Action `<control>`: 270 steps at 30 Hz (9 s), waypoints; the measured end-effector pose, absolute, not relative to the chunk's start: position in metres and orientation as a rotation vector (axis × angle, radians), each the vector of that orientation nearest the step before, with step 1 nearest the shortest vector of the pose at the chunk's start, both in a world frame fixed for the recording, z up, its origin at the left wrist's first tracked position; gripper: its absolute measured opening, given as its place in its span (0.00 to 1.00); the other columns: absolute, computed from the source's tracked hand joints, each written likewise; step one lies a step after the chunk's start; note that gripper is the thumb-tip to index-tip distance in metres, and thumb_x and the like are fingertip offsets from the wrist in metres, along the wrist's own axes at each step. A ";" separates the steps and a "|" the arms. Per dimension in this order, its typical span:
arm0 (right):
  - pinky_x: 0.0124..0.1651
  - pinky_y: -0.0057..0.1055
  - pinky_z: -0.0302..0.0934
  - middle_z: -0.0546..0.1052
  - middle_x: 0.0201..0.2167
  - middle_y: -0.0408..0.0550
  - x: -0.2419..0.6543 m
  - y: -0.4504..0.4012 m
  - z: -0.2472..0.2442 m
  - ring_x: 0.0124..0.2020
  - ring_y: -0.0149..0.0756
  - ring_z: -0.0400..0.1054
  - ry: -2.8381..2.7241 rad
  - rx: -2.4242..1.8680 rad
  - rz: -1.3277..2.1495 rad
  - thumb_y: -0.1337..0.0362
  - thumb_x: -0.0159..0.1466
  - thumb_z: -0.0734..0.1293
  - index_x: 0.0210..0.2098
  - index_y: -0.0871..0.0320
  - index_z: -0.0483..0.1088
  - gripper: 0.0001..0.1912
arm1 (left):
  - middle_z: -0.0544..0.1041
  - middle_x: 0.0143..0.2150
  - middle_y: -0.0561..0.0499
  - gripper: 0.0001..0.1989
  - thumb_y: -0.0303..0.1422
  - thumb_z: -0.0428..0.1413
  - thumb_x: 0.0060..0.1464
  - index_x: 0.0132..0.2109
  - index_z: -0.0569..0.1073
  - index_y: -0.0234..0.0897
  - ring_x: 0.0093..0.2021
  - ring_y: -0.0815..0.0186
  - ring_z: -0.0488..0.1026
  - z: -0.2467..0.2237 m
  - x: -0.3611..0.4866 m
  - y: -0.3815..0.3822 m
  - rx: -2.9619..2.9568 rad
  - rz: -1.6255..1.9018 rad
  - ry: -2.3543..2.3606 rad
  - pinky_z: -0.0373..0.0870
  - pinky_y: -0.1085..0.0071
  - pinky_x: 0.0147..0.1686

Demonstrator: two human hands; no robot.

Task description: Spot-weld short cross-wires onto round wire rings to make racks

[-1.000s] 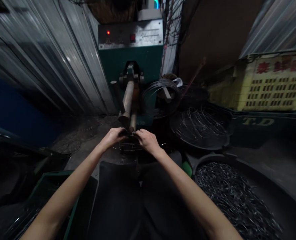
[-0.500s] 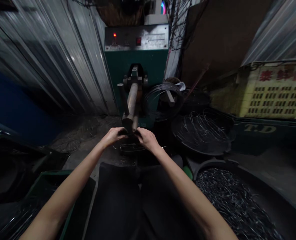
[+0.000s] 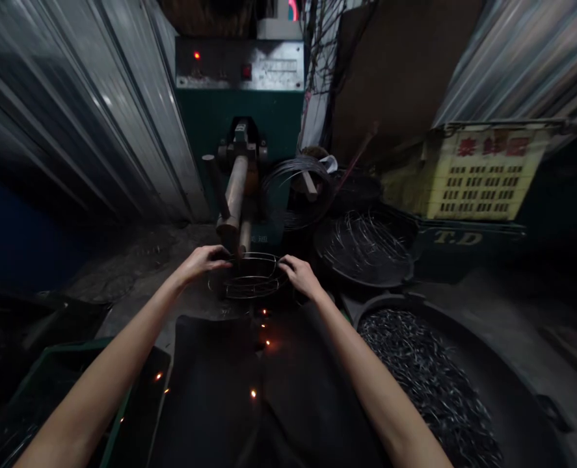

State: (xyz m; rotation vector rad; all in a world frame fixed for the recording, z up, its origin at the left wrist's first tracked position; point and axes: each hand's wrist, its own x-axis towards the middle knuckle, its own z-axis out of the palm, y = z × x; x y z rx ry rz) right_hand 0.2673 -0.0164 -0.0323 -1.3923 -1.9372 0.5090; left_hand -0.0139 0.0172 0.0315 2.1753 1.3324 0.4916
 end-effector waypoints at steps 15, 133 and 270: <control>0.33 0.25 0.56 0.69 0.30 0.45 0.237 -0.032 -0.003 0.30 0.31 0.65 -2.114 -1.309 0.208 0.62 0.65 0.59 0.36 0.56 0.71 0.10 | 0.71 0.42 0.46 0.22 0.41 0.60 0.46 0.45 0.66 0.35 0.42 0.62 0.70 0.039 0.007 -0.022 2.384 0.835 1.475 0.67 0.68 0.43; 0.44 0.32 0.60 0.74 0.35 0.47 0.275 0.004 -0.005 0.38 0.35 0.68 -1.853 -1.430 0.297 0.67 0.61 0.62 0.37 0.57 0.71 0.07 | 0.73 0.30 0.53 0.19 0.44 0.59 0.41 0.35 0.73 0.33 0.32 0.67 0.67 0.030 -0.009 0.031 1.992 0.430 1.203 0.62 0.73 0.31; 0.42 0.32 0.56 0.77 0.35 0.44 0.277 -0.075 -0.006 0.36 0.36 0.64 -2.578 -1.185 0.854 0.64 0.62 0.60 0.40 0.52 0.74 0.12 | 0.70 0.35 0.46 0.11 0.32 0.41 0.62 0.42 0.67 0.34 0.37 0.63 0.66 -0.005 0.042 -0.125 2.800 0.294 1.419 0.63 0.69 0.37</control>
